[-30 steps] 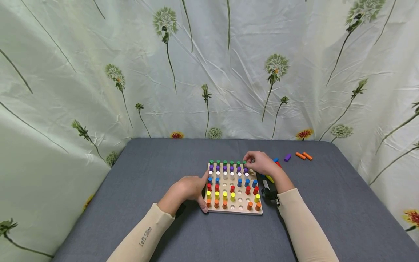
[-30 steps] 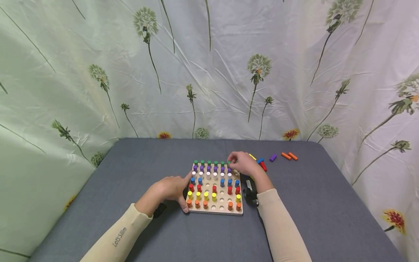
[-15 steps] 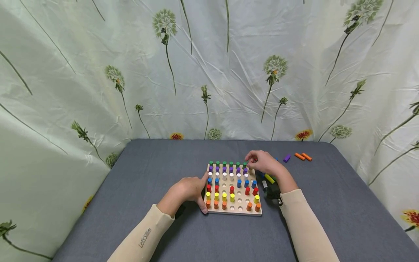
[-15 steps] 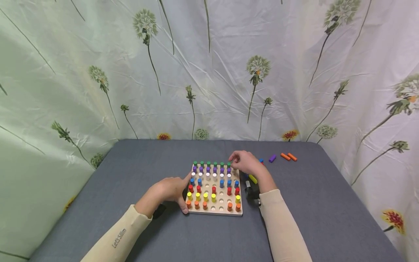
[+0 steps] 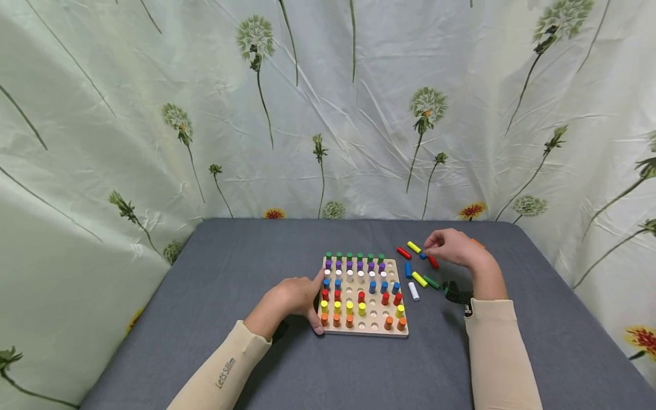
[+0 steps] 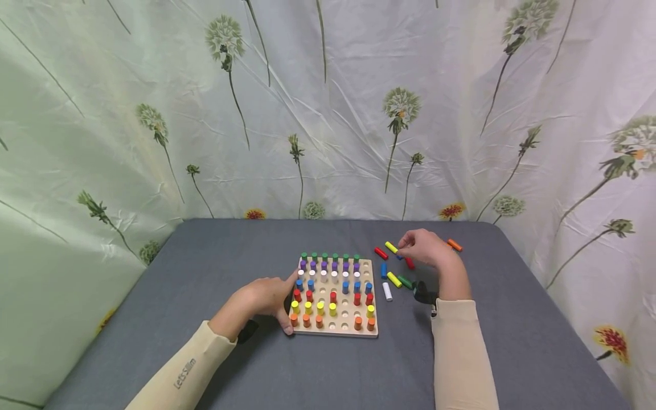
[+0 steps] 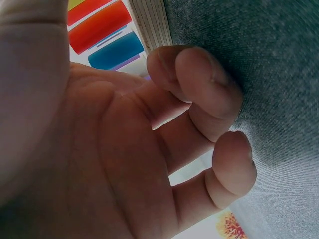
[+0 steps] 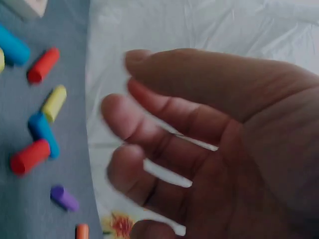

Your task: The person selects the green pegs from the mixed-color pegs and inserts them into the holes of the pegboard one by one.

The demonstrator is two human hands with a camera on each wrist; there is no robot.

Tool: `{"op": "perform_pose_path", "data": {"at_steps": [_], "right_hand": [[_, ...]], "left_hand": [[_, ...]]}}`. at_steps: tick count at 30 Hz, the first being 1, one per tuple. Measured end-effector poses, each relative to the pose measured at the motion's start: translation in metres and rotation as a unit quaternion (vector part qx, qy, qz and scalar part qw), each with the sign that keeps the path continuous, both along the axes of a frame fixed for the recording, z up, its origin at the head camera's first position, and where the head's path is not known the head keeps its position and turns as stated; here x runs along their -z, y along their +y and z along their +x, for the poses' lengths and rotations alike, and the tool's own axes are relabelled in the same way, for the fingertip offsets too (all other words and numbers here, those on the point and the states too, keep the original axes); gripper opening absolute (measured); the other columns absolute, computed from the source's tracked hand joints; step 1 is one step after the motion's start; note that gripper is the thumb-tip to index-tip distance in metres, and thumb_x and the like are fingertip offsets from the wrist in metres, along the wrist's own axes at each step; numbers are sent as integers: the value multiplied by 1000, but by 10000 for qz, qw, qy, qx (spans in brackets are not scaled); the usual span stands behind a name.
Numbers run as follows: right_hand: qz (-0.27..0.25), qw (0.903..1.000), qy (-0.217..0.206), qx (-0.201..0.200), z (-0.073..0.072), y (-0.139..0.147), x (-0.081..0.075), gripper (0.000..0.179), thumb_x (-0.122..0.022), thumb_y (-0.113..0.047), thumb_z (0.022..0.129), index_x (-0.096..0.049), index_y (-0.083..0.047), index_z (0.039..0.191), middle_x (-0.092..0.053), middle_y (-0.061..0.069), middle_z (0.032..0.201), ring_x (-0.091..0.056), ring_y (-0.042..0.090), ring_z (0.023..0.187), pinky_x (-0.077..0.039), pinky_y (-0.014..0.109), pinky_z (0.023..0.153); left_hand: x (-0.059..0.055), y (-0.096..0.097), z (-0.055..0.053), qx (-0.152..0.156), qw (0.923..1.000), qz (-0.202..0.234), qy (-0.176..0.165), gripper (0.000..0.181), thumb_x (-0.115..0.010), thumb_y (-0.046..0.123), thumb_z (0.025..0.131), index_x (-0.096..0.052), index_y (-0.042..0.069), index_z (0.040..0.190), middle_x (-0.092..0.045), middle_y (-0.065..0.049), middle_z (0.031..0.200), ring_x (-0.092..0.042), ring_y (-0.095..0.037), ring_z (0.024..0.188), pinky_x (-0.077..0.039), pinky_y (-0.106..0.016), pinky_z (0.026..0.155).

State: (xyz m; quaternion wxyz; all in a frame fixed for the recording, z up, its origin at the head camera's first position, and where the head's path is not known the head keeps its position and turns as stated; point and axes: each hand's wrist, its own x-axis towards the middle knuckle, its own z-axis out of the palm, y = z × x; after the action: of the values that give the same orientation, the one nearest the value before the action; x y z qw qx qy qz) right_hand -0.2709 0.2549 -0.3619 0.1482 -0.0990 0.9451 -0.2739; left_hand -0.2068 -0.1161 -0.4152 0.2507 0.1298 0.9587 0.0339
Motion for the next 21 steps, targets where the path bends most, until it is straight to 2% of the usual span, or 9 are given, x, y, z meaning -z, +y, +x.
{"op": "perform_pose_path", "data": {"at_steps": [8, 15, 21], "right_hand": [[190, 9977, -657, -23, 6, 21, 2, 22, -69, -17, 101, -69, 3, 108, -63, 7, 92, -53, 19, 81, -46, 34, 71], [242, 9923, -1168, -322, 1, 20, 12, 15, -71, -15, 100, -68, -1, 103, -65, 5, 94, -56, 18, 85, -49, 33, 75], [380, 9881, -1445, -362, -4, 13, 21, 11, -70, -14, 99, -68, -4, 101, -63, 3, 90, -56, 17, 84, -48, 31, 74]], "left_hand": [[-1, 0, 1, -56, 10000, 43, -59, 146, -95, 65, 64, -10, 16, 172, -57, -14, 157, -61, -27, 133, -47, -50, 117], [-1, 1, 1, -84, 9999, 58, -16, 146, -96, 64, 64, -11, 16, 172, -58, -14, 155, -62, -26, 131, -49, -49, 115], [-1, 1, 1, 0, 10000, -7, 55, 147, -96, 64, 63, -11, 15, 172, -61, -14, 153, -64, -26, 130, -51, -48, 113]]}}
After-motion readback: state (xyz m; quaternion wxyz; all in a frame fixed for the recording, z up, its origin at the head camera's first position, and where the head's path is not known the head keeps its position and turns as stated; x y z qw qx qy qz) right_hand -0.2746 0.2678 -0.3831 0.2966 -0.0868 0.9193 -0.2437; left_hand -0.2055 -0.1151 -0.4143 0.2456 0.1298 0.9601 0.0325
